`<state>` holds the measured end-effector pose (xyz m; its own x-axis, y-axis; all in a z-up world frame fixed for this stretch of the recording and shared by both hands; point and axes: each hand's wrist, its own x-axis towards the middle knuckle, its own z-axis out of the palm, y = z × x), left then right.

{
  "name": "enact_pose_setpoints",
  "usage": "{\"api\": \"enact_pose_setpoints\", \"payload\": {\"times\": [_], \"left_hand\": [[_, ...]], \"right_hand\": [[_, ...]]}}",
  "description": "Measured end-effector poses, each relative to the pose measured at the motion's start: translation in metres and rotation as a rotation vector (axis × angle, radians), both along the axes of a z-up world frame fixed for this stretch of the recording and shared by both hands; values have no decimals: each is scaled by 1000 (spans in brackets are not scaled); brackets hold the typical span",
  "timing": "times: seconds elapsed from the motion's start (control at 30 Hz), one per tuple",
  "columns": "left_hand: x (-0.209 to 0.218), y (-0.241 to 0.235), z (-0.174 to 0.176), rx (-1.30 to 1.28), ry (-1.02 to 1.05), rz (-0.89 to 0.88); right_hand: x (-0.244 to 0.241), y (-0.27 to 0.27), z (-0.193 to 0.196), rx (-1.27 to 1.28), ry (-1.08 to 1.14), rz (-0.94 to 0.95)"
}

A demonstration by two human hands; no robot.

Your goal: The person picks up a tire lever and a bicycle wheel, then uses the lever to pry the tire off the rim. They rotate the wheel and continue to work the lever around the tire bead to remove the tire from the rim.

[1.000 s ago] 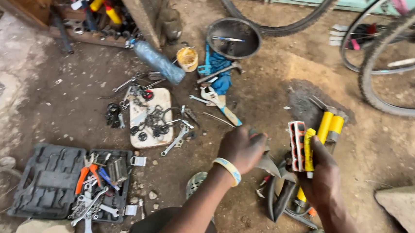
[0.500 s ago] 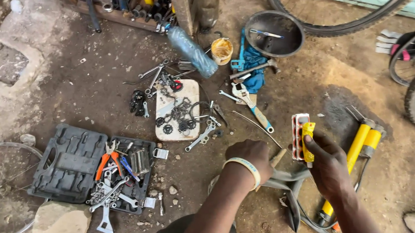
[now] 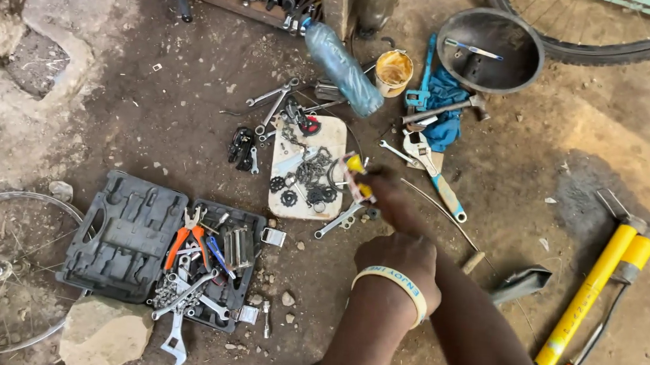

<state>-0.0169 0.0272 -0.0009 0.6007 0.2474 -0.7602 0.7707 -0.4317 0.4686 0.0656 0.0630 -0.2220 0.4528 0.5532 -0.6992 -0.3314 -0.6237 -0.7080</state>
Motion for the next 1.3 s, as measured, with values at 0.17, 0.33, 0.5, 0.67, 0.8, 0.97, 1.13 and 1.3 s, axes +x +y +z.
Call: {"api": "enact_pose_setpoints", "payload": {"times": [0.17, 0.33, 0.5, 0.67, 0.8, 0.97, 1.13, 1.3], "left_hand": [[-10, 0, 7, 15, 8, 56], [-15, -2, -13, 55, 27, 101], [-7, -14, -29, 127, 38, 124], [5, -23, -37, 191, -42, 142], [12, -28, -57, 242, -569, 232], [34, -42, -7, -370, -928, 251], [60, -73, 18, -586, -1065, 238], [80, -112, 22, -699, -887, 94]], "right_hand": [[-17, 29, -177, 27, -50, 81], [-26, 71, -222, 55, -133, -72], [-2, 98, -297, 90, -104, -4], [14, -17, -4, 285, 186, 90], [74, -166, 28, 404, 218, -117], [88, -234, 166, 535, -61, 4], [79, -285, 257, 466, -232, -35], [75, -363, 255, 403, -349, -338]]}}
